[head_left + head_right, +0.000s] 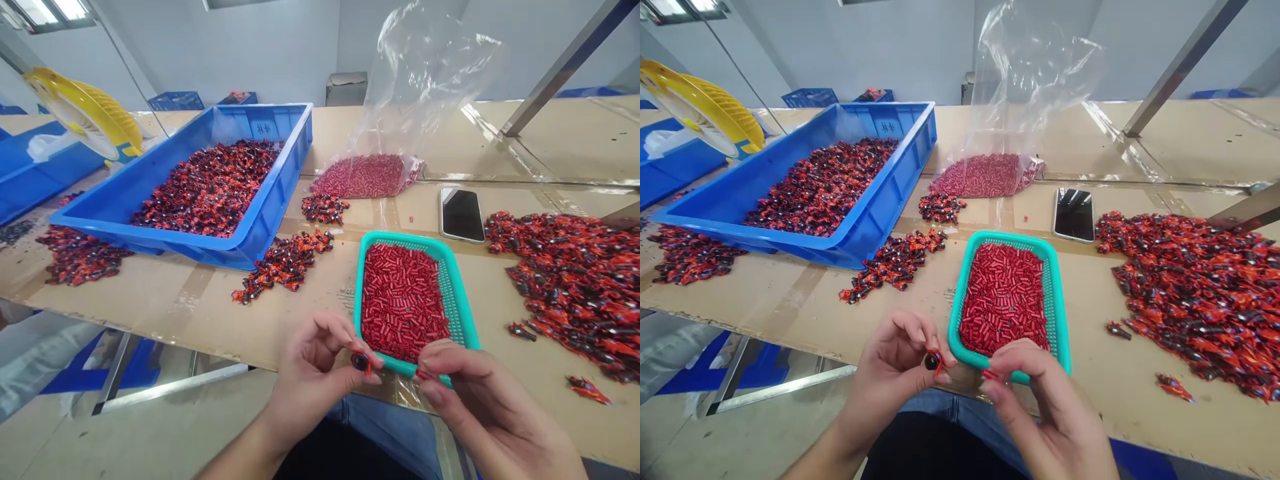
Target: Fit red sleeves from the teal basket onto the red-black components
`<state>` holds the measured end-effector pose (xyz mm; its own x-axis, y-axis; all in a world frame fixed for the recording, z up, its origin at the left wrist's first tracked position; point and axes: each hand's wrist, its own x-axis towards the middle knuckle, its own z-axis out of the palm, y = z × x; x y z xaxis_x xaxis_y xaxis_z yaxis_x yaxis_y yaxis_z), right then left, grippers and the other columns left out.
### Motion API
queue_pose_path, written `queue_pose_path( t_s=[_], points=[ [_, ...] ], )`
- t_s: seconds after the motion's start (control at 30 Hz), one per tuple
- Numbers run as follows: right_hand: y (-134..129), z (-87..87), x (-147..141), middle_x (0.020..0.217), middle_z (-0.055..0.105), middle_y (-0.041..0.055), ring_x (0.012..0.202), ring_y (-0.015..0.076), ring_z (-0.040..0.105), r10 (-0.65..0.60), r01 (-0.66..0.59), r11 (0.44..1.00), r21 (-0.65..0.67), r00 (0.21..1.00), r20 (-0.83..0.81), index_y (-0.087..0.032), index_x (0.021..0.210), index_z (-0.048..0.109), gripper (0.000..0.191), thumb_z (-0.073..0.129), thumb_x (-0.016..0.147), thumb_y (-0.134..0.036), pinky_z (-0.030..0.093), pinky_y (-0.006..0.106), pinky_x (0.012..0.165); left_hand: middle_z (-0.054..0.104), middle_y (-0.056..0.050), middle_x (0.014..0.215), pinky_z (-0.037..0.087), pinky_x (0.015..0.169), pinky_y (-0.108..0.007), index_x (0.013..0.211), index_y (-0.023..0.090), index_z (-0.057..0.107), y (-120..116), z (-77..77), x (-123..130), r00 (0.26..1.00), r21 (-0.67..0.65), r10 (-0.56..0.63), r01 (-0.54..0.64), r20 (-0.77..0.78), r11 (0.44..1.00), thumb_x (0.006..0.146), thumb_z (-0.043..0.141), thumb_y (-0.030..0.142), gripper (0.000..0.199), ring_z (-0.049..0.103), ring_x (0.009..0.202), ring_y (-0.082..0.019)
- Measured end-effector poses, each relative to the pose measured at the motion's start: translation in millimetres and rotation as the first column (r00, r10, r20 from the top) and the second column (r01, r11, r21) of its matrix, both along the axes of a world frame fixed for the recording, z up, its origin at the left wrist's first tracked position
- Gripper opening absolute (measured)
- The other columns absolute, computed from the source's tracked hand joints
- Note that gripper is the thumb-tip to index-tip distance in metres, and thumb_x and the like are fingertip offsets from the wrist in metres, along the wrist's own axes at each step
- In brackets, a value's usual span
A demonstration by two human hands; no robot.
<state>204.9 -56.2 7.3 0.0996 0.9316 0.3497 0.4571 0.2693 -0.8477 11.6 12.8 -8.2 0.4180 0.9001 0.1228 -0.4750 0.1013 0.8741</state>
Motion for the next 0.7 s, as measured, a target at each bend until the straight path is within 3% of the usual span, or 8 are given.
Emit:
queue_pose_path(
  t_s=[0.13,0.23,0.33,0.43,0.53,0.63,0.7],
  points=[
    [-2,8.2,-12,0.081,0.069,0.0003,0.075,0.0179,0.07,0.091,-0.088,0.995,0.055,0.995,-0.046,-0.029,0.101,0.064,0.007,0.063,0.104,-0.036,0.062,0.029,0.069,0.068,0.003,0.091,0.065,0.071,-0.017,0.097,0.024,0.062,-11,-1.1,6,0.995,-0.028,0.02,-0.017,0.099,0.999,0.083,0.082,0.002,0.033,0.073,0.091,-0.012],
    [-4,10.6,-12,0.079,0.07,-0.0006,0.074,0.0164,0.069,0.143,-0.155,0.98,0.122,0.985,0.098,-0.03,0.105,0.064,0.005,0.064,0.103,-0.035,0.061,0.029,0.068,0.07,0.003,0.09,0.064,0.071,-0.017,0.097,0.025,0.062,-17,-0.9,8,0.994,0.056,0.109,-0.109,0.01,0.992,0.087,0.08,0.004,0.029,0.069,0.087,-0.01],
    [-7,12.0,-14,0.083,0.073,0.001,0.075,0.0175,0.07,0.098,-0.136,0.982,0.133,0.961,0.259,-0.029,0.109,0.064,0.009,0.068,0.101,-0.032,0.06,0.032,0.067,0.07,0.003,0.086,0.062,0.076,-0.021,0.095,0.024,0.061,-21,1.2,8,0.965,0.235,0.229,-0.195,-0.128,0.952,0.092,0.076,0.008,0.023,0.07,0.085,-0.012],
    [-7,10.7,-19,0.081,0.074,0.0005,0.071,0.0189,0.07,0.01,-0.082,0.976,0.202,0.942,0.335,-0.027,0.106,0.065,0.005,0.068,0.101,-0.028,0.059,0.036,0.067,0.071,0.001,0.084,0.059,0.077,-0.028,0.098,0.024,0.059,-24,4.1,7,0.912,0.452,0.345,-0.218,-0.22,0.865,0.097,0.069,0.009,0.017,0.071,0.082,-0.014],
    [-4,8.6,-23,0.075,0.072,-0.0006,0.066,0.0182,0.069,-0.021,-0.069,0.968,0.242,0.937,0.349,-0.026,0.096,0.063,0.007,0.068,0.101,-0.029,0.058,0.035,0.066,0.076,-0.001,0.086,0.056,0.08,-0.033,0.101,0.023,0.061,-24,7.0,6,0.846,0.665,0.47,-0.203,-0.25,0.718,0.101,0.065,0.014,0.01,0.074,0.08,-0.015],
    [-4,9.5,-22,0.074,0.069,-0.0008,0.066,0.0169,0.068,0.011,-0.045,0.99,0.136,0.969,0.246,-0.027,0.094,0.058,0.021,0.066,0.101,-0.045,0.058,0.03,0.062,0.08,0.0,0.086,0.055,0.079,-0.033,0.099,0.021,0.063,-25,10.5,2,0.799,0.793,0.54,-0.138,-0.265,0.594,0.103,0.065,0.022,0.004,0.077,0.081,-0.015],
    [-5,11.4,-21,0.081,0.07,0.0002,0.071,0.0158,0.07,0.07,-0.079,0.996,0.043,0.981,0.18,-0.027,0.106,0.059,0.03,0.063,0.099,-0.056,0.059,0.026,0.064,0.082,0.001,0.084,0.056,0.078,-0.034,0.096,0.022,0.064,-29,13.2,-2,0.785,0.831,0.55,-0.085,-0.284,0.549,0.104,0.063,0.024,0.008,0.078,0.078,-0.016]
  ],
)
